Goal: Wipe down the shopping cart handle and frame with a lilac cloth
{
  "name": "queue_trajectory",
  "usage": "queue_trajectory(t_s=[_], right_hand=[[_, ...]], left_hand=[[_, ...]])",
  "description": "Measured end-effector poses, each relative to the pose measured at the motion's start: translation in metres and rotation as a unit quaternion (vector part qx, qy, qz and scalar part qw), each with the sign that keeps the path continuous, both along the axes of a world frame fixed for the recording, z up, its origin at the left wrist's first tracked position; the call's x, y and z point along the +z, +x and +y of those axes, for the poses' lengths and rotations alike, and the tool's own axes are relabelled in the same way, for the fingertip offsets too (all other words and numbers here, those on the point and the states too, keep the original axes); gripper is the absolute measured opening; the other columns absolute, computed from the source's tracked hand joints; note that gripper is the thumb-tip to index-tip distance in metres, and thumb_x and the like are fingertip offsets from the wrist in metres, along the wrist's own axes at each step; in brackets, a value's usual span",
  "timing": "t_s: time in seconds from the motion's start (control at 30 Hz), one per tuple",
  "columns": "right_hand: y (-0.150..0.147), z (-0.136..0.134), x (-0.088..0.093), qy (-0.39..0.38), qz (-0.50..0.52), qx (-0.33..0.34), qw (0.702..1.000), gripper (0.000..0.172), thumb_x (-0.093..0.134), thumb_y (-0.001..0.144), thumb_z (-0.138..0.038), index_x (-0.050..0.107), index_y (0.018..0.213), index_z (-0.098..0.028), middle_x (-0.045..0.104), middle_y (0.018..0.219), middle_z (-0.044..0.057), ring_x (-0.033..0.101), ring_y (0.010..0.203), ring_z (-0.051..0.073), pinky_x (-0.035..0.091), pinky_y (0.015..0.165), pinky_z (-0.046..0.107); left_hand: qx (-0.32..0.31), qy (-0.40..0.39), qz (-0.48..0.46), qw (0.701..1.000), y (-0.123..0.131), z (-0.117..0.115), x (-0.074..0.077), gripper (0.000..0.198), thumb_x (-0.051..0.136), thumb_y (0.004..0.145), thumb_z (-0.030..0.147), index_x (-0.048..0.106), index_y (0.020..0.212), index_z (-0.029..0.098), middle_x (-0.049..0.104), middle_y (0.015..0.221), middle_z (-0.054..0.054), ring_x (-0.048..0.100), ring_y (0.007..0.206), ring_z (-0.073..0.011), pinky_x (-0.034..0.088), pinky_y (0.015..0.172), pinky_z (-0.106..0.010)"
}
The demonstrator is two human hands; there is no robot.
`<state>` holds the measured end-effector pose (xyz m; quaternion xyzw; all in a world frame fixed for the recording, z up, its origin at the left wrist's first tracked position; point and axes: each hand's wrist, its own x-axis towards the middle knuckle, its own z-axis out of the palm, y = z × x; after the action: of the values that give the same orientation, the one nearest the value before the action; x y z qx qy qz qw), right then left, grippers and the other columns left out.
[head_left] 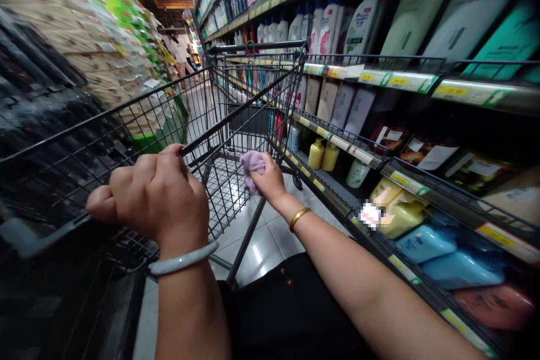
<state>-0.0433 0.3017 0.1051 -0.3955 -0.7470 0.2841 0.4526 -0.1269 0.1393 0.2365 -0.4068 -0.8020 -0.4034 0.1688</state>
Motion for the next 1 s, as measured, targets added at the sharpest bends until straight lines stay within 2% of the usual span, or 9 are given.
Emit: queue_trajectory(t_s=[0.1,0.23,0.3,0.47,0.53,0.67,0.73,0.87,1.0], right_hand=[[-0.007,-0.028,0.007,0.097,-0.022,0.11,0.989,0.039,0.069,0.079,-0.028,0.063,0.118,-0.023,0.069,0.113,0.006,0.066,0.101,0.022,0.057,0.088,0.035],[-0.011,-0.051,0.014,0.218,-0.074,0.243,0.942,0.046,0.068,0.081,-0.032,0.063,0.126,-0.024,0.07,0.113,0.007,0.067,0.099,0.023,0.057,0.086,0.035],[-0.008,-0.038,0.012,0.192,-0.07,0.212,0.956,0.044,0.07,0.08,-0.031,0.065,0.123,-0.023,0.071,0.114,0.008,0.067,0.1,0.024,0.057,0.086,0.036],[0.0,-0.003,0.006,0.0,0.011,0.027,1.0,0.034,0.067,0.079,-0.024,0.064,0.113,-0.024,0.071,0.109,0.005,0.068,0.102,0.023,0.056,0.092,0.037],[-0.004,-0.016,0.01,0.008,0.023,0.044,0.999,0.035,0.067,0.079,-0.025,0.063,0.113,-0.025,0.071,0.109,0.004,0.067,0.102,0.023,0.057,0.092,0.036],[-0.012,-0.052,0.019,0.147,0.008,0.189,0.971,0.047,0.07,0.076,-0.029,0.063,0.122,-0.024,0.07,0.116,0.006,0.067,0.106,0.024,0.057,0.094,0.037],[-0.012,-0.051,0.017,0.169,0.011,0.21,0.963,0.05,0.071,0.076,-0.03,0.063,0.124,-0.023,0.07,0.119,0.007,0.066,0.108,0.025,0.057,0.095,0.037],[-0.008,-0.008,0.0,0.011,0.088,0.08,0.993,0.039,0.069,0.075,-0.025,0.064,0.114,-0.024,0.071,0.11,0.005,0.067,0.099,0.023,0.057,0.091,0.037],[-0.011,0.013,-0.004,-0.169,0.196,-0.033,0.965,0.033,0.064,0.079,-0.022,0.06,0.112,-0.024,0.072,0.102,0.001,0.068,0.095,0.019,0.056,0.091,0.034]], left_hand=[[0.081,-0.023,0.076,0.994,-0.001,0.001,-0.002,0.042,0.038,0.096,0.034,0.072,0.119,0.025,0.063,0.094,-0.013,0.049,0.111,-0.0378,0.024,0.105,-0.065],[0.086,-0.035,0.104,0.99,-0.006,0.001,-0.005,0.043,0.038,0.096,0.034,0.072,0.121,0.025,0.064,0.093,-0.013,0.052,0.108,-0.0367,0.029,0.102,-0.063],[0.085,-0.039,0.101,0.99,-0.007,0.001,-0.006,0.045,0.035,0.098,0.037,0.072,0.12,0.024,0.065,0.094,-0.014,0.052,0.108,-0.0372,0.029,0.102,-0.063],[0.07,-0.011,0.083,0.994,-0.005,-0.001,-0.006,0.049,0.029,0.101,0.045,0.072,0.116,0.027,0.064,0.093,-0.012,0.052,0.109,-0.0365,0.028,0.103,-0.063],[0.073,-0.021,0.088,0.993,-0.006,-0.002,-0.006,0.051,0.027,0.101,0.045,0.072,0.117,0.026,0.064,0.095,-0.013,0.052,0.11,-0.0367,0.027,0.103,-0.063],[0.084,-0.06,0.108,0.989,-0.009,-0.003,-0.006,0.052,0.028,0.1,0.041,0.071,0.125,0.025,0.065,0.099,-0.015,0.051,0.11,-0.0385,0.028,0.103,-0.064],[0.084,-0.063,0.11,0.988,-0.01,-0.004,-0.005,0.051,0.029,0.099,0.04,0.07,0.127,0.025,0.065,0.099,-0.016,0.051,0.11,-0.0389,0.029,0.102,-0.065],[0.083,-0.063,0.105,0.989,-0.008,-0.005,-0.005,0.051,0.03,0.098,0.038,0.07,0.128,0.024,0.064,0.1,-0.015,0.05,0.113,-0.0386,0.029,0.104,-0.065],[0.082,-0.056,0.099,0.99,-0.006,-0.005,-0.003,0.051,0.03,0.098,0.039,0.07,0.126,0.024,0.063,0.099,-0.015,0.05,0.111,-0.0386,0.028,0.104,-0.066]])
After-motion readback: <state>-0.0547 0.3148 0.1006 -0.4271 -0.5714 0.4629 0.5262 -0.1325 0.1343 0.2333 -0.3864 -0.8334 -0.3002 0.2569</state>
